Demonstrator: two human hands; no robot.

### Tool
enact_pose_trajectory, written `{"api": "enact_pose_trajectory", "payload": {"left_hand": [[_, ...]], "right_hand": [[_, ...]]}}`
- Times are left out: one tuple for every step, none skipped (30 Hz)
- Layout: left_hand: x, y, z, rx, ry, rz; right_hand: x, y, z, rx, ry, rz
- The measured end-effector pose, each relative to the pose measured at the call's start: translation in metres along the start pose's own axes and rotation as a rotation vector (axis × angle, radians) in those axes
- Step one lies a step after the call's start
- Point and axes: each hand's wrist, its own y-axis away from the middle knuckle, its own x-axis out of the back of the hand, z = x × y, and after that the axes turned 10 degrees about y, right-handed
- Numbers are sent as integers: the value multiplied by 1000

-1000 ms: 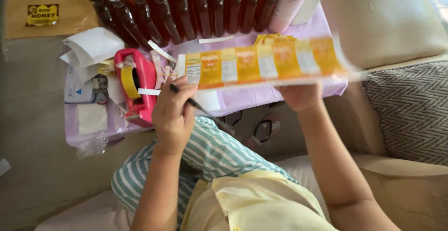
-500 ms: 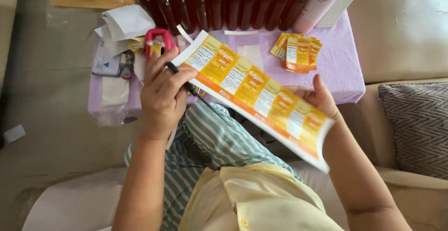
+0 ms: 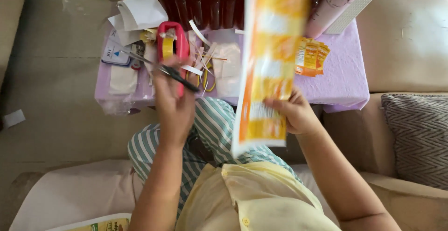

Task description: Cutting individual product labels from a printed sheet using scissors

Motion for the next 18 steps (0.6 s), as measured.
{"api": "enact_pose_trajectory", "payload": {"left_hand": [[0, 7, -5, 1, -2, 5], [1, 14, -10, 106, 223, -56], [3, 22, -14, 212, 446, -112], [2, 27, -14, 213, 443, -102], [1, 31, -13, 232, 360, -84], [0, 34, -11, 251, 278, -66], [4, 34, -14, 249, 276, -59], [7, 34, -18, 247, 158, 50], [11, 36, -20, 250, 39, 162], [28, 42, -34, 252, 36, 171], [46, 45, -49, 210, -362, 132], [64, 49, -64, 165, -760, 89], [72, 56, -74, 167, -762, 94], [80, 64, -84, 327, -923, 2], [88, 71, -94, 492, -1078, -98], [90, 74, -105, 495, -1079, -95], [93, 80, -114, 587, -1044, -86], [96, 86, -123, 680, -1007, -76]], "right_hand": [[-12, -2, -6, -4, 1, -4], [-24, -5, -12, 113, -30, 215], [-37, -7, -17, 226, -61, 431], [-41, -9, -16, 219, -60, 424], [-45, -12, -15, 377, -76, 490], [-48, -15, -15, 534, -93, 555], [-48, -16, -15, 532, -93, 548], [-48, -16, -15, 625, -53, 539], [-48, -15, -14, 712, -12, 530], [-42, -12, -14, 704, -13, 523], [-36, -12, -15, 736, 8, 523], [-30, -12, -16, 768, 27, 523], [-26, -9, -18, 766, 27, 517], [-22, -6, -21, 788, 64, 498], [-17, -3, -24, 810, 101, 482], [-13, -3, -25, 808, 101, 479], [-9, -2, -24, 775, 99, 504], [-5, 0, -24, 742, 97, 529]]}}
